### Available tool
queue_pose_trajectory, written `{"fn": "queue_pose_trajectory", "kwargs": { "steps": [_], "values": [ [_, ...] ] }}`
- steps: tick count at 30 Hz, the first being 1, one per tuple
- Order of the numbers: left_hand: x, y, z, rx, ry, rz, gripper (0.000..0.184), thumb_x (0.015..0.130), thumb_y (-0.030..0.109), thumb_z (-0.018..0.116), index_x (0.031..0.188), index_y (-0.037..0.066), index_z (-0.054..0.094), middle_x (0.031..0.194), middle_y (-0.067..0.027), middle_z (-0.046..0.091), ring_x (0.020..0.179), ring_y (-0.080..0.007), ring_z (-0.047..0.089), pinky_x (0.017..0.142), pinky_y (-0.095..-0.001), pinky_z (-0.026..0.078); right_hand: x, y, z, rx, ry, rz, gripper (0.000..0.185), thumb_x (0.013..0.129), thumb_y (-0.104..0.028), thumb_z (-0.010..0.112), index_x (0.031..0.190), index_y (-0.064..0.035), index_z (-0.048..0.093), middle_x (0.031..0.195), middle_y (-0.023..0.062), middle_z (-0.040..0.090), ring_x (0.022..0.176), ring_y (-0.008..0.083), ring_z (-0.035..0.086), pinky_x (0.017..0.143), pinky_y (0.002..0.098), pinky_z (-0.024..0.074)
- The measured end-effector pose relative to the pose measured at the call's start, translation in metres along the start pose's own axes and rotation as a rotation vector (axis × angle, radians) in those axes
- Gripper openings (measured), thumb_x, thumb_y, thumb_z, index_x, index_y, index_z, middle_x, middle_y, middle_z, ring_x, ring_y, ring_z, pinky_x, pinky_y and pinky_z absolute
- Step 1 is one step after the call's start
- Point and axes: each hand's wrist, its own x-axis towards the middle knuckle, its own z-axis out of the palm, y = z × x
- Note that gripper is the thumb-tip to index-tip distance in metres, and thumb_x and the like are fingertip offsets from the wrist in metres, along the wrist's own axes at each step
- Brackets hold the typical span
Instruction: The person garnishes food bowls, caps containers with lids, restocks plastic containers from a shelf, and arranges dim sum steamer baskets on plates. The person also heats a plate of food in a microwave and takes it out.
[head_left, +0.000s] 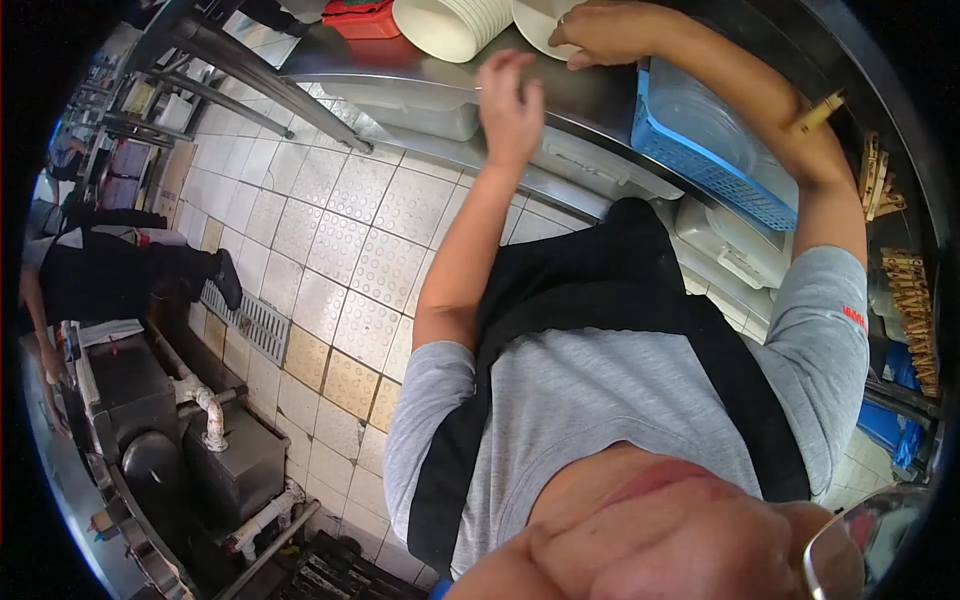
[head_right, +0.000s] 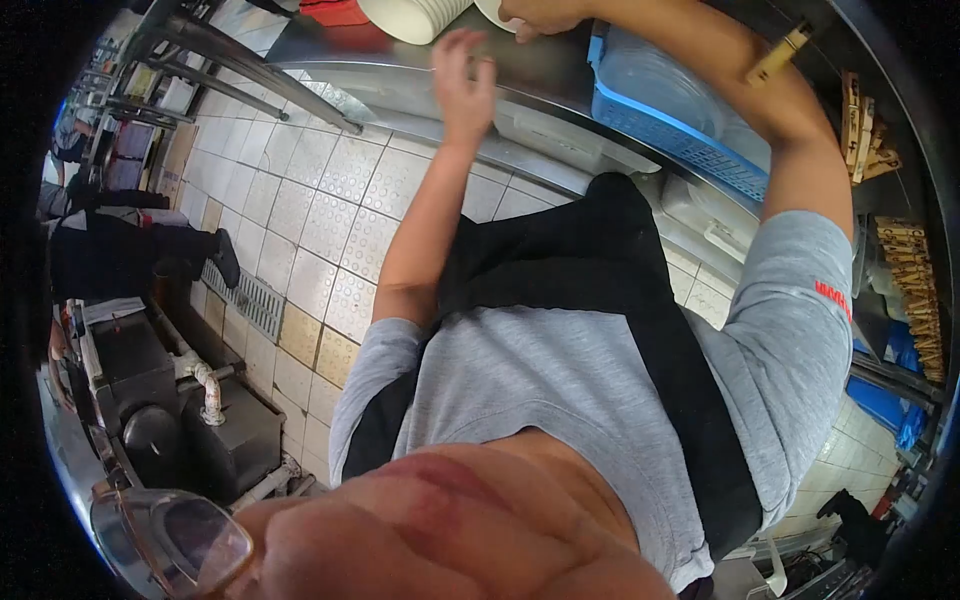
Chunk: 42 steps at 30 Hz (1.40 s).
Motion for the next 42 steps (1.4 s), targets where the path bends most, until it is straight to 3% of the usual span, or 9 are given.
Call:
{"fn": "queue_pose_trajectory", "kwargs": {
  "steps": [3, 10, 14, 20, 27, 29, 35, 39, 42],
  "values": [
    [-0.009, 0.0, 0.017, -0.195, -0.261, -0.115, 0.026, 0.077, 0.003, 0.056, 0.103, 0.003, 0.057, 0.101, -0.013, 0.054, 0.102, -0.0317, 0.049, 0.083, -0.0372, 0.043, -0.044, -0.048, -0.015, -0.066, 0.051, -0.046, 0.027, 0.079, -0.023, 0.064, 0.101, -0.0068, 0.061, 0.106, 0.01, 0.059, 0.097, 0.0297, 0.056, 0.085, 0.0393, 0.0452],
    [0.036, -0.024, -0.002, 0.144, 0.433, -0.063, 0.02, 0.079, 0.004, 0.056, 0.098, 0.002, 0.058, 0.092, -0.017, 0.058, 0.09, -0.0333, 0.055, 0.072, -0.041, 0.045, -0.093, -0.036, 0.088, -0.314, 0.461, -0.186, 0.032, 0.074, -0.019, 0.066, 0.104, -0.0105, 0.059, 0.125, 0.0087, 0.048, 0.115, 0.0223, 0.046, 0.102, 0.0463, 0.032],
    [0.044, -0.047, -0.01, 0.231, 0.071, -0.137, 0.018, 0.077, 0.01, 0.06, 0.093, 0.0, 0.062, 0.082, -0.0195, 0.062, 0.075, -0.0372, 0.06, 0.065, -0.044, 0.047, -0.092, 0.012, 0.104, -0.268, 0.514, -0.14, 0.044, 0.072, -0.013, 0.067, 0.114, -0.0109, 0.056, 0.131, 0.0072, 0.046, 0.119, 0.0237, 0.044, 0.109, 0.0467, 0.0244],
    [0.038, -0.042, -0.009, 0.398, 0.059, -0.112, 0.011, 0.075, 0.016, 0.061, 0.076, 0.005, 0.061, 0.071, -0.0167, 0.062, 0.065, -0.0383, 0.06, 0.058, -0.0453, 0.047, -0.044, 0.005, 0.077, -0.226, 0.728, -0.223, 0.029, 0.074, -0.013, 0.063, 0.102, -0.007, 0.062, 0.118, 0.0085, 0.056, 0.107, 0.0252, 0.051, 0.099, 0.0423, 0.0356],
    [0.051, -0.03, -0.016, 0.364, 0.157, -0.069, 0.01, 0.076, 0.011, 0.061, 0.074, 0.002, 0.058, 0.07, -0.0175, 0.06, 0.061, -0.035, 0.058, 0.055, -0.0416, 0.045, 0.064, -0.021, 0.079, -0.271, 0.995, -0.21, 0.047, 0.079, -0.014, 0.048, 0.126, -0.0077, 0.046, 0.127, 0.0087, 0.05, 0.104, 0.0197, 0.051, 0.09, 0.0362, 0.0362],
    [0.041, -0.035, -0.031, 0.323, 0.205, 0.0, 0.012, 0.078, 0.009, 0.059, 0.073, -0.001, 0.055, 0.067, -0.0166, 0.058, 0.058, -0.0311, 0.056, 0.055, -0.0379, 0.044, 0.052, -0.037, 0.068, -0.259, 0.876, -0.185, 0.047, 0.081, -0.014, 0.047, 0.127, -0.0083, 0.044, 0.127, 0.0082, 0.05, 0.103, 0.0191, 0.051, 0.09, 0.0365, 0.035],
    [-0.02, 0.017, -0.095, -0.025, 0.32, -0.413, 0.016, 0.087, 0.008, 0.053, 0.078, -0.004, 0.049, 0.071, -0.006, 0.051, 0.066, -0.0114, 0.046, 0.059, -0.0285, 0.042, 0.037, -0.038, 0.09, -0.306, 0.91, -0.11, 0.042, 0.082, -0.011, 0.048, 0.124, -0.0138, 0.048, 0.127, 0.0062, 0.051, 0.11, 0.0229, 0.051, 0.102, 0.0427, 0.0298],
    [-0.094, 0.023, -0.139, -0.044, 0.311, -0.539, 0.022, 0.093, 0.015, 0.048, 0.093, -0.007, 0.049, 0.088, -0.0114, 0.051, 0.083, -0.017, 0.045, 0.078, -0.0303, 0.04, -0.039, -0.043, 0.087, -0.204, 1.107, -0.104, 0.035, 0.075, -0.009, 0.057, 0.11, -0.0125, 0.059, 0.118, 0.008, 0.058, 0.104, 0.027, 0.056, 0.091, 0.0412, 0.044],
    [-0.164, -0.002, -0.176, 0.008, 0.2, -0.745, 0.029, 0.095, 0.021, 0.044, 0.097, -0.008, 0.048, 0.091, -0.0142, 0.051, 0.087, -0.0202, 0.046, 0.081, -0.0334, 0.039, -0.101, -0.009, 0.094, -0.193, 1.091, 0.337, 0.026, 0.076, -0.009, 0.06, 0.101, -0.0114, 0.063, 0.109, 0.01, 0.062, 0.093, 0.0297, 0.06, 0.077, 0.0379, 0.0492]
  ]
}}
